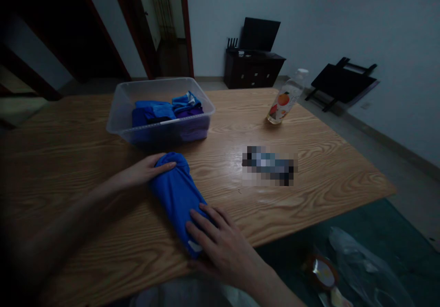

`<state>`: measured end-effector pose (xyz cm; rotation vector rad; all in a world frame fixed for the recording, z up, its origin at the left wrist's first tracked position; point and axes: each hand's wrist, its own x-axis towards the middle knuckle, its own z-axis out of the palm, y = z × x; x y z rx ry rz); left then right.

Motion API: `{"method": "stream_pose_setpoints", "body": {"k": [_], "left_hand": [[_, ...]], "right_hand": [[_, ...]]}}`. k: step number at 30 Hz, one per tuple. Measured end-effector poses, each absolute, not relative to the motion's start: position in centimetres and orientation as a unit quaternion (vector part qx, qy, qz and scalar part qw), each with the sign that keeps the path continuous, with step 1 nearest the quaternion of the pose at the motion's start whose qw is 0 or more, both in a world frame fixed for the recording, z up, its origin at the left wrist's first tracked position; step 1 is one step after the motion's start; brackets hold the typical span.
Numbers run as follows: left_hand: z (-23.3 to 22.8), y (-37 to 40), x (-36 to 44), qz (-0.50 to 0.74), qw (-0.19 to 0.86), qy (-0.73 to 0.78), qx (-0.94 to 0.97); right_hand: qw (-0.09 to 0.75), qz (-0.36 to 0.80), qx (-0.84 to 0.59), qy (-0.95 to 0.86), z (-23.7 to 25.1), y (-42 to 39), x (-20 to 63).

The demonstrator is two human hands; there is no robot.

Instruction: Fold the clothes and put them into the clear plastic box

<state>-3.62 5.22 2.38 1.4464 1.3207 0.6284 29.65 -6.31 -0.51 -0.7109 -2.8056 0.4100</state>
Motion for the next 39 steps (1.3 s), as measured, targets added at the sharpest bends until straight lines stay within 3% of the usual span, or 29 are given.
{"method": "stream_pose_setpoints", "body": {"k": [9, 15, 25, 33, 39], "left_hand": [[1.2, 7.6, -2.2, 0.205, 0.388, 0.553, 0.708], [1.8, 7.4, -1.7, 0.100, 0.220, 0.588, 0.772], [1.3, 8.5, -1.4, 0.164, 0.254, 0.505, 0.809], [2.1, 10.8, 0.4, 0.154, 0.284, 0.459, 0.828], [3.8, 8.6, 2.0, 0.081, 0.179, 0.565, 0.801]], "right_hand": [[0.129, 0.059, -0.200, -0.969, -1.1, -5.3, 29.8], [0.153, 0.088, -0.176, -0.968, -0.7, -4.5, 29.0], [0.063, 0.125, -0.049, -0.989, 1.3, -2.0, 28.2], [0.111, 0.037, -0.024, -0.993, 0.6, -0.7, 25.9], [0.184, 0.001, -0.016, -0.983, 0.8, -0.8, 25.2]]}}
